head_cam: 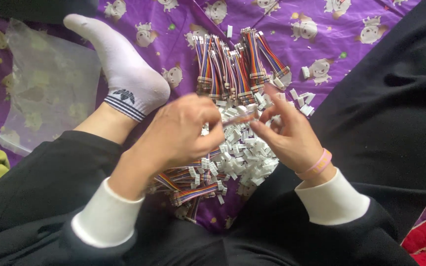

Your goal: Manually attaching white plastic connectors to the ends of multi-colored ribbon cables.

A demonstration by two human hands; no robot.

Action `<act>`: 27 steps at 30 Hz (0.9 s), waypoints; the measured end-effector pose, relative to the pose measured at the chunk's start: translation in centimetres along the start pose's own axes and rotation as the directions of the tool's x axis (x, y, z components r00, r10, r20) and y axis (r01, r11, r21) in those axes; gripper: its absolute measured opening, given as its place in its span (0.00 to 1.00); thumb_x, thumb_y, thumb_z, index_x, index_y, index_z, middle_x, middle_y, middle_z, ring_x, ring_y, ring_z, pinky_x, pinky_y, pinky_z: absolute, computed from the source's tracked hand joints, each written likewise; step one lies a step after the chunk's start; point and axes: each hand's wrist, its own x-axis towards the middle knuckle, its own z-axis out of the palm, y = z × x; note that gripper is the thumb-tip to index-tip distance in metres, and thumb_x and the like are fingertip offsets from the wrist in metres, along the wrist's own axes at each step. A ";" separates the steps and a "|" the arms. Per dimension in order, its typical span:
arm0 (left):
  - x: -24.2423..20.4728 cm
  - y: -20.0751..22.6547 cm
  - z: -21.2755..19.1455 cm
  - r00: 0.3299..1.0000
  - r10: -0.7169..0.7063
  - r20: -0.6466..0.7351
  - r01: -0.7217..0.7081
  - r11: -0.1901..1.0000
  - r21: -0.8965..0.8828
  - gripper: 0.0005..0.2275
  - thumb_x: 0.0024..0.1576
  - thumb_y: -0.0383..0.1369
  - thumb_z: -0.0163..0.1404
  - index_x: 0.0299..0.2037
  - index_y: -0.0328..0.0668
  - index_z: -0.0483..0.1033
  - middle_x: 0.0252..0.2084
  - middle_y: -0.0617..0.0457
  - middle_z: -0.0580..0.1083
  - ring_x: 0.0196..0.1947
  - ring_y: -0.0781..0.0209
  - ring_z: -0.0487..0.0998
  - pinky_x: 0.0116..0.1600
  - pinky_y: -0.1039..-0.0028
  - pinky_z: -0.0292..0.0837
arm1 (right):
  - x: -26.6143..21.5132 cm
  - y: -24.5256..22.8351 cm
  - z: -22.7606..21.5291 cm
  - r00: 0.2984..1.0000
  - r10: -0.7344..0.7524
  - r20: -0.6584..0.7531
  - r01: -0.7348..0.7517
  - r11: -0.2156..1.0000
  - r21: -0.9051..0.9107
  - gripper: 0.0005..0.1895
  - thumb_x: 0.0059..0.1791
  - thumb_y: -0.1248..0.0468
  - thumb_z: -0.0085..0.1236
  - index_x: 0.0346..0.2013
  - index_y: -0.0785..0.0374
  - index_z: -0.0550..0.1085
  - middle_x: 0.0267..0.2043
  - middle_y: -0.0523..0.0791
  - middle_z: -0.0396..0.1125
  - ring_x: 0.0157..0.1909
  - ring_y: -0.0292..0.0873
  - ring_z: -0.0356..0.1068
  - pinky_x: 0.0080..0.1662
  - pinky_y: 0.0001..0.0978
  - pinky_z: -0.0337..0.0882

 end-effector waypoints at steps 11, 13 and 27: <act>-2.8 0.5 0.7 0.969 -0.245 -0.042 0.135 0.661 -0.738 0.08 0.54 0.34 0.46 0.34 0.44 0.79 0.32 0.50 0.77 0.35 0.63 0.73 0.41 0.74 0.69 | -1.6 -0.2 0.5 0.853 0.177 0.491 -0.333 0.909 0.251 0.10 0.43 0.66 0.57 0.28 0.73 0.78 0.12 0.51 0.64 0.13 0.32 0.52 0.17 0.19 0.52; -3.2 0.9 2.5 0.968 -0.241 -0.069 0.079 0.552 -0.830 0.09 0.56 0.35 0.47 0.41 0.43 0.77 0.39 0.47 0.77 0.42 0.59 0.76 0.48 0.70 0.70 | -1.4 -0.1 0.8 0.881 0.172 0.442 -0.321 0.901 0.290 0.10 0.44 0.66 0.56 0.28 0.74 0.77 0.11 0.51 0.63 0.13 0.33 0.51 0.16 0.19 0.52; -3.0 3.0 5.9 0.877 -0.475 0.069 0.233 0.296 -0.926 0.06 0.51 0.33 0.55 0.33 0.41 0.81 0.25 0.48 0.78 0.31 0.66 0.75 0.44 0.76 0.69 | -2.3 -0.5 1.7 0.941 0.118 0.317 -0.140 0.989 0.047 0.06 0.40 0.65 0.61 0.22 0.65 0.80 0.08 0.42 0.61 0.16 0.32 0.49 0.20 0.21 0.52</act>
